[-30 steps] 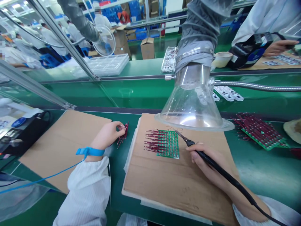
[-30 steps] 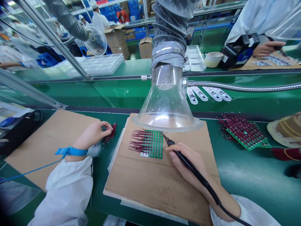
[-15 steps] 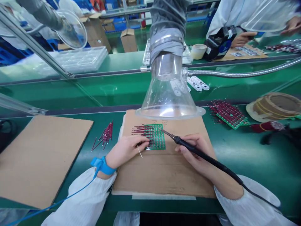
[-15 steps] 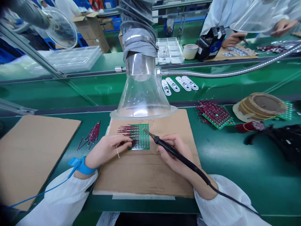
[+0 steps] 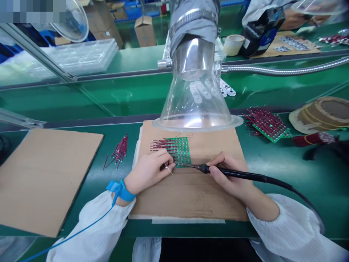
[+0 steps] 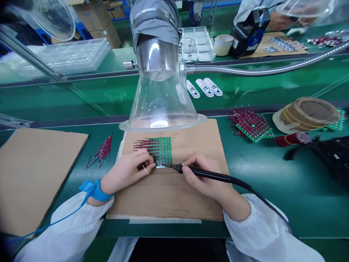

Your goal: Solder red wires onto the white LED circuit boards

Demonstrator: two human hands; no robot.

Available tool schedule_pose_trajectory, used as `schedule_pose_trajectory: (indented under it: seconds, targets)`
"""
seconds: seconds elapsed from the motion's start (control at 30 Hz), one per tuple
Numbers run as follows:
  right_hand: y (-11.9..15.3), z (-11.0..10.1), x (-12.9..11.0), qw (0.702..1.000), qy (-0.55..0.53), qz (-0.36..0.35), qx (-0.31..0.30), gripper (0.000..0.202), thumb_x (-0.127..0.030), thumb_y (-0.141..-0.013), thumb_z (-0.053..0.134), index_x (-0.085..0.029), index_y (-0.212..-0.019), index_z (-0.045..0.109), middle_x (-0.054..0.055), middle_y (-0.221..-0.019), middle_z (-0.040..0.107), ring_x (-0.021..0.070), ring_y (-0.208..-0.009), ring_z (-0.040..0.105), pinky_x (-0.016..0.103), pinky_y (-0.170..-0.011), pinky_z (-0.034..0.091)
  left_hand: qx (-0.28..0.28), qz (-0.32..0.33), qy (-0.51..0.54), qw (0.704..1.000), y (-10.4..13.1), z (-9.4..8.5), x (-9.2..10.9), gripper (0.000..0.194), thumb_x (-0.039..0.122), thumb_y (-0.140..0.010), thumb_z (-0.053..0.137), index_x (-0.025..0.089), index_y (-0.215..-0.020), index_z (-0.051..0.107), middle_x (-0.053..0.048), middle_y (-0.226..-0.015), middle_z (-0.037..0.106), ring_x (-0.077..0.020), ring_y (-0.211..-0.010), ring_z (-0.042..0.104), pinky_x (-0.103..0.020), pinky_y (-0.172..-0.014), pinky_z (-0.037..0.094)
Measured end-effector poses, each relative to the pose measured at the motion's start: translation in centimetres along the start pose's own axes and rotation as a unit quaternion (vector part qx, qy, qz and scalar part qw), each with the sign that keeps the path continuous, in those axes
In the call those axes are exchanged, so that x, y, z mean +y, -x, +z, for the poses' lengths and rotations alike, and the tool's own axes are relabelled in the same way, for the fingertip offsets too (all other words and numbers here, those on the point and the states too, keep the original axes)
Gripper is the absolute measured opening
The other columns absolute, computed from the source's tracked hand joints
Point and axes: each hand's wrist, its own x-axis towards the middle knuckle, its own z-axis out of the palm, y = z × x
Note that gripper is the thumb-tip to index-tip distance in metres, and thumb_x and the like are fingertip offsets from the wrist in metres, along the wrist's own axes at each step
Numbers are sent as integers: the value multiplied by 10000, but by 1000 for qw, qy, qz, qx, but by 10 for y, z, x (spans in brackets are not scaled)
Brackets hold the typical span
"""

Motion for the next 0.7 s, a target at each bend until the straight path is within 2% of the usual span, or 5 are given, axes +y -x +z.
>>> schedule_pose_trajectory:
  seconds: [0.2,0.47,0.7]
  targets:
    - [-3,1,-3,999,-23,-26,-4,129,-291,-1044,673,-256,-920,665,-13,-746,758,151,-596,696,259,-551,507,-15,-5,-9,1000,1,-2,3,196,310,-1106,565,222,-959,660,-28,-980,702,-187,-872,698,-314,-805,545]
    - [-3,1,-4,999,-31,-39,-9,93,-246,-1031,682,-259,-942,658,-25,-753,756,146,-596,693,252,-551,493,3,-27,-52,998,1,4,8,145,291,-1068,613,222,-953,667,-16,-970,711,-181,-807,671,-295,-682,472]
    - [-4,1,-6,999,-32,-38,-18,97,-212,-1037,665,-257,-953,654,-46,-709,738,121,-537,661,225,-515,475,14,-49,-56,997,1,8,10,152,293,-1054,621,224,-925,663,-6,-930,688,-185,-782,651,-304,-655,434]
